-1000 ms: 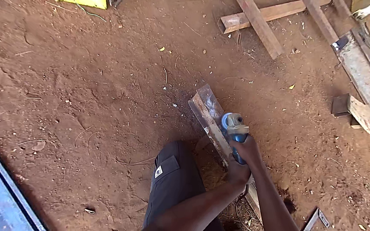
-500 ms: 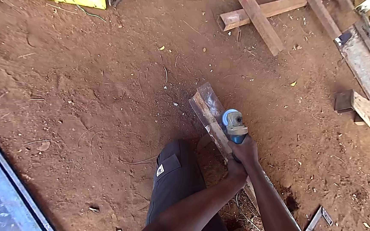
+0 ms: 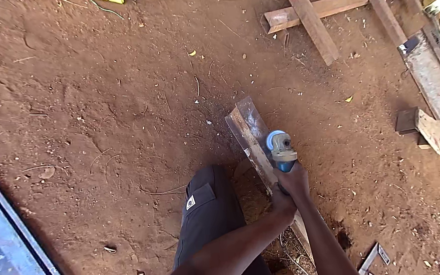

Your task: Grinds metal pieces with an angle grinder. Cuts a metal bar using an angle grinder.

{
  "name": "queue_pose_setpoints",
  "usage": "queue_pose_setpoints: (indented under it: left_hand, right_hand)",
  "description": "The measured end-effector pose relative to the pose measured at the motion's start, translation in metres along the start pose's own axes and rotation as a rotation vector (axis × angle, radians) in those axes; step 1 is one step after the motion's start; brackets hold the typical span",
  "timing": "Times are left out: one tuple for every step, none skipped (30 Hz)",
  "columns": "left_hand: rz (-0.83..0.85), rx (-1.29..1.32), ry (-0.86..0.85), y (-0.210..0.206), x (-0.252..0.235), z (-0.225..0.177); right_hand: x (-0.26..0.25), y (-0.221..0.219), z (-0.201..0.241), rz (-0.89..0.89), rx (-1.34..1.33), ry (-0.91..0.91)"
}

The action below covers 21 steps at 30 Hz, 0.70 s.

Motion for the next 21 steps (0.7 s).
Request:
queue_pose_setpoints:
  left_hand:
    - [-0.011, -0.032, -0.009, 0.000, -0.001, 0.000]
    - [-0.025, -0.032, -0.021, -0.001, -0.001, 0.000]
    - [-0.027, 0.000, -0.025, -0.001, -0.001, 0.000]
    - [-0.018, 0.039, -0.016, -0.001, 0.001, 0.000]
    - [-0.001, 0.062, 0.000, -0.001, 0.004, 0.001]
    - [0.006, 0.050, 0.011, 0.000, 0.005, 0.001]
    - [0.006, 0.022, 0.016, 0.001, 0.005, 0.000]
    - [0.003, -0.010, 0.016, 0.001, 0.006, 0.001]
    - [-0.004, -0.041, 0.015, 0.001, 0.007, 0.004]
    - [-0.015, -0.062, 0.010, 0.001, 0.009, 0.008]
    - [-0.016, -0.076, 0.007, 0.000, 0.012, 0.012]
    - [-0.007, -0.077, 0.014, -0.001, 0.015, 0.015]
    - [0.002, -0.076, 0.030, -0.002, 0.016, 0.017]
    - [0.007, -0.072, 0.045, -0.003, 0.017, 0.019]
    - [0.007, -0.071, 0.053, -0.004, 0.018, 0.021]
    - [0.004, -0.064, 0.045, -0.006, 0.019, 0.023]
    - [-0.003, -0.050, 0.027, -0.006, 0.018, 0.022]
    - [-0.007, -0.020, 0.006, -0.005, 0.018, 0.020]
    - [0.007, 0.014, -0.002, -0.004, 0.020, 0.017]
    - [0.027, 0.021, 0.006, -0.001, 0.022, 0.015]
    - [0.048, -0.009, 0.017, 0.001, 0.022, 0.013]
  right_hand:
    - [-0.001, 0.000, 0.000, 0.009, 0.006, 0.010]
    - [-0.001, -0.001, 0.001, 0.027, 0.016, 0.025]
    - [-0.001, -0.002, 0.003, 0.041, 0.025, 0.036]
    - [0.000, -0.003, 0.003, 0.050, 0.029, 0.030]
    - [0.002, -0.003, 0.002, 0.048, 0.021, 0.012]
    - [0.002, -0.001, 0.001, 0.038, 0.014, -0.006]
    - [0.002, -0.001, 0.001, 0.030, 0.005, -0.018]
    - [0.002, -0.001, -0.001, 0.028, -0.004, -0.019]
    - [0.004, -0.002, -0.005, 0.034, -0.005, -0.018]
    - [0.008, -0.003, -0.009, 0.045, -0.008, -0.022]
    - [0.012, -0.005, -0.015, 0.053, -0.011, -0.035]
    - [0.015, -0.005, -0.020, 0.052, -0.017, -0.055]
    - [0.017, -0.003, -0.024, 0.048, -0.030, -0.077]
    - [0.018, -0.001, -0.026, 0.046, -0.037, -0.087]
    - [0.019, 0.000, -0.027, 0.053, -0.035, -0.082]
    - [0.020, 0.001, -0.026, 0.069, -0.027, -0.068]
    - [0.020, 0.000, -0.023, 0.086, -0.010, -0.052]
    - [0.020, -0.002, -0.020, 0.099, 0.000, -0.043]
    - [0.020, -0.004, -0.017, 0.102, -0.011, -0.044]
    - [0.020, -0.006, -0.016, 0.086, -0.028, -0.058]
    - [0.019, -0.006, -0.016, 0.062, -0.047, -0.084]
Point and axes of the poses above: each hand's wrist, its own x-axis away from the middle knuckle, its own y-axis out of the back of the hand, z = x × y, the point moved 7 cm from there along -x, towards the middle knuckle, and after that the axes turned 3 degrees about y, right-handed, at the moved point
